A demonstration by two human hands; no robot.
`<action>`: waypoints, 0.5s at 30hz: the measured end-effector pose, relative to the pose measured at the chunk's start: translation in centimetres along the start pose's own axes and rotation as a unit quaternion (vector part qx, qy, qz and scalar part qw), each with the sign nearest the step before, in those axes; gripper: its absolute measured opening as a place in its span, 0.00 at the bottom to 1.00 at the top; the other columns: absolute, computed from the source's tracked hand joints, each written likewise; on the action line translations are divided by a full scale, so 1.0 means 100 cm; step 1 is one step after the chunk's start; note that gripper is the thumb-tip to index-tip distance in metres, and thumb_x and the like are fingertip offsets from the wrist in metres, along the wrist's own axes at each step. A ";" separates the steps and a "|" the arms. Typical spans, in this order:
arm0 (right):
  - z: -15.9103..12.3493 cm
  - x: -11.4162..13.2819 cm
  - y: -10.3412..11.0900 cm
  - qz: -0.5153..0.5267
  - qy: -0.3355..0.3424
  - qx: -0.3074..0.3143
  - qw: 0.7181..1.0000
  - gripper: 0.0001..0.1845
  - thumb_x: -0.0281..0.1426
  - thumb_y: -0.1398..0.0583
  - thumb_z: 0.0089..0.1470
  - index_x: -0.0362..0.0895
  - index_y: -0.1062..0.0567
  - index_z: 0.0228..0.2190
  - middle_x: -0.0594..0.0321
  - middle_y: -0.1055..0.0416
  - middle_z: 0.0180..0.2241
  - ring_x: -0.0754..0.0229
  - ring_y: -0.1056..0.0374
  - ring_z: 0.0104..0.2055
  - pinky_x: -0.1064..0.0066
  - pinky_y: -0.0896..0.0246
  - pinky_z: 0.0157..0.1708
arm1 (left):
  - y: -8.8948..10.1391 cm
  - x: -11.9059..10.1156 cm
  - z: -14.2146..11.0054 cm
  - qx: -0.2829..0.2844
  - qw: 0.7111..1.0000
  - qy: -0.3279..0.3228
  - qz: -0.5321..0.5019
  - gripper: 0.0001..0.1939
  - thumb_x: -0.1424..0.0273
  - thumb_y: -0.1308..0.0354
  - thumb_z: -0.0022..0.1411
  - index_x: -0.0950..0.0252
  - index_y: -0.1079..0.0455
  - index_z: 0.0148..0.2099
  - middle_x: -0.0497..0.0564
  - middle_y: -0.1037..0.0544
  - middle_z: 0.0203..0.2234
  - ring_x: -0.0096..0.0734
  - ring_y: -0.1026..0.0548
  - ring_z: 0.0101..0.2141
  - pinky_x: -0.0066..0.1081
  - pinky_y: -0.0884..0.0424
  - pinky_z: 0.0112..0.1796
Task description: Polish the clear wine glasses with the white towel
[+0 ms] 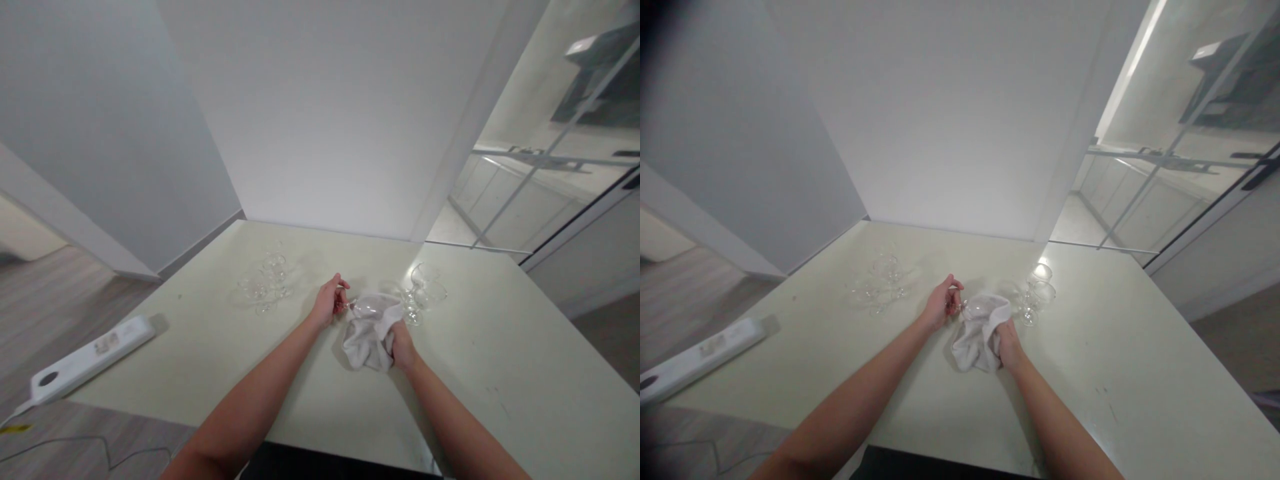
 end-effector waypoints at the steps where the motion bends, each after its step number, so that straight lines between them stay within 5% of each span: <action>1: 0.000 0.002 0.000 -0.020 0.001 0.018 1.000 0.24 0.46 0.42 0.53 0.48 0.26 0.48 0.57 0.24 0.47 0.49 0.29 0.51 0.55 0.34 0.51 | 0.002 -0.002 0.000 0.000 1.000 -0.015 0.026 0.29 0.41 0.51 0.59 0.64 0.34 0.34 0.41 0.35 0.11 0.20 0.43 0.09 0.22 0.52 0.14; 7: 0.002 0.017 0.000 -0.172 0.086 0.154 0.969 0.25 0.36 0.31 0.42 0.44 0.25 0.44 0.56 0.23 0.41 0.48 0.28 0.43 0.56 0.33 0.47 | 0.000 -0.005 -0.009 0.114 0.973 -0.079 0.186 0.26 0.46 0.51 0.62 0.66 0.31 0.34 0.43 0.32 0.13 0.20 0.40 0.12 0.23 0.47 0.16; 15: 0.003 -0.020 0.021 -0.206 0.081 -0.041 0.974 0.34 0.43 0.30 0.38 0.43 0.27 0.48 0.50 0.28 0.46 0.42 0.32 0.50 0.47 0.37 0.52 | -0.011 -0.002 -0.021 0.097 0.961 -0.142 0.216 0.25 0.48 0.51 0.63 0.66 0.30 0.33 0.45 0.30 0.17 0.21 0.38 0.15 0.24 0.44 0.19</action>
Point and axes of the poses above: each hand's wrist, its own z-axis towards the middle knuckle, its own y-axis out of the back of the hand, x = y × z, the point moved 2 cm from there along z, towards the middle knuckle
